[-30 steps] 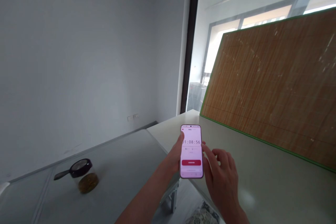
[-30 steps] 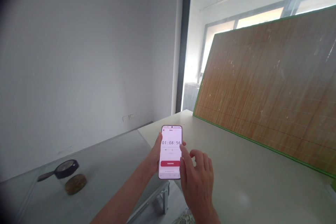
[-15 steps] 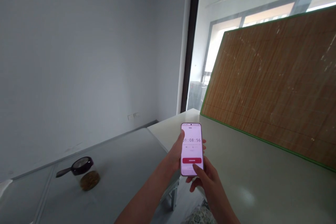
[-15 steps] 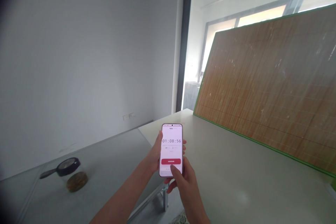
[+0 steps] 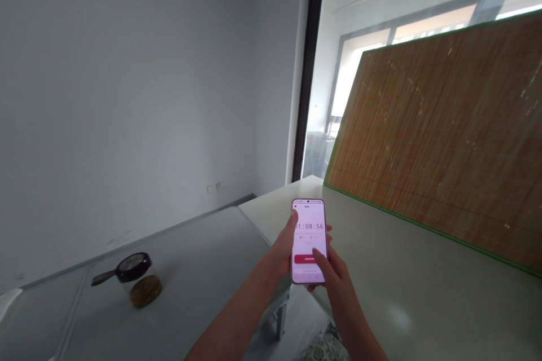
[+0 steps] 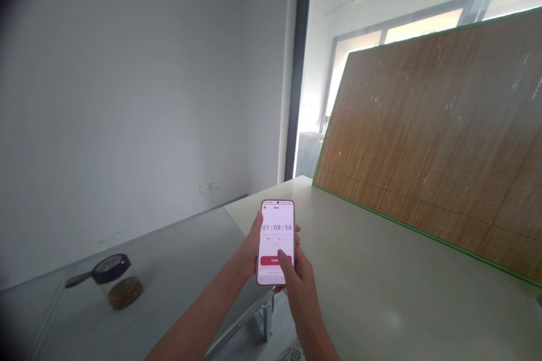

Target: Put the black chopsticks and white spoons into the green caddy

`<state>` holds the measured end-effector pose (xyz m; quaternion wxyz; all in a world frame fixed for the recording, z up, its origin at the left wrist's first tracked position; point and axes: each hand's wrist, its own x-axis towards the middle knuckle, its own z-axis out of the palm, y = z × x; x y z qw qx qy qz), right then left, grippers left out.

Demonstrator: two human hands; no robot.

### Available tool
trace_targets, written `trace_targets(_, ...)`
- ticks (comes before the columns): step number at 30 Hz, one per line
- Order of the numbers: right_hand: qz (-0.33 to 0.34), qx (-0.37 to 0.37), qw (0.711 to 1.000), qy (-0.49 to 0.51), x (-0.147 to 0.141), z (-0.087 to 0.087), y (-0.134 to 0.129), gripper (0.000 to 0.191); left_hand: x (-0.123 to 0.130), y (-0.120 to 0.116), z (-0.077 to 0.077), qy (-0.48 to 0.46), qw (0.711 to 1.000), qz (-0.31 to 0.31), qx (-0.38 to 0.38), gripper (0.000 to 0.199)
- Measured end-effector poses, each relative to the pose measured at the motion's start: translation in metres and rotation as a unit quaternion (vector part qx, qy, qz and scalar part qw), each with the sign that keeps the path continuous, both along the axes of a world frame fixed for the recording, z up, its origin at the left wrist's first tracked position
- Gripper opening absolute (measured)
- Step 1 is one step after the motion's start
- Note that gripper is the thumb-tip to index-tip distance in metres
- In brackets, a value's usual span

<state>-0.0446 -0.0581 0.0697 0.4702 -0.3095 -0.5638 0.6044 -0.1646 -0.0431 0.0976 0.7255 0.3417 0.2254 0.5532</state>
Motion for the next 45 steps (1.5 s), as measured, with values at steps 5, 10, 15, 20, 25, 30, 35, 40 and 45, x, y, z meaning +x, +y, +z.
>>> trace_targets(5, -0.025, -0.013, 1.0, 0.012, -0.006, 0.008, 0.003, 0.045, 0.002, 0.0, 0.0, -0.02, 1.0, 0.019, -0.009, 0.077)
trace_targets(10, -0.027, -0.033, 0.999, 0.021, -0.006, 0.011, 0.002, 0.048, 0.002, 0.0, 0.001, -0.033, 0.999, 0.021, -0.023, 0.077)
trace_targets(15, -0.022, -0.037, 0.999, 0.025, -0.005, 0.012, 0.002, 0.046, 0.001, 0.003, 0.001, -0.041, 0.999, 0.012, -0.028, 0.077)
trace_targets(20, -0.02, -0.031, 0.999, 0.014, -0.004, 0.012, 0.003, 0.047, -0.001, 0.005, -0.001, -0.033, 0.999, 0.003, -0.024, 0.08)
trace_targets(25, 0.005, -0.03, 1.0, 0.006, -0.004, 0.01, 0.002, 0.049, -0.003, 0.004, 0.001, -0.022, 0.999, -0.012, -0.023, 0.083)
trace_targets(30, 0.021, -0.024, 0.999, 0.007, -0.004, 0.001, 0.002, 0.047, -0.009, 0.006, 0.0, -0.025, 1.0, -0.003, -0.011, 0.083)
trace_targets(35, 0.057, -0.007, 0.998, 0.001, -0.004, -0.01, 0.004, 0.044, -0.016, 0.008, -0.002, -0.02, 1.0, 0.015, -0.013, 0.083)
trace_targets(40, 0.077, -0.003, 0.997, 0.009, -0.004, -0.017, 0.004, 0.042, -0.019, 0.009, -0.002, -0.027, 0.999, 0.012, -0.017, 0.082)
trace_targets(45, 0.083, 0.023, 0.996, 0.005, -0.008, -0.027, 0.002, 0.041, -0.021, 0.009, -0.003, -0.031, 0.999, 0.013, -0.015, 0.08)
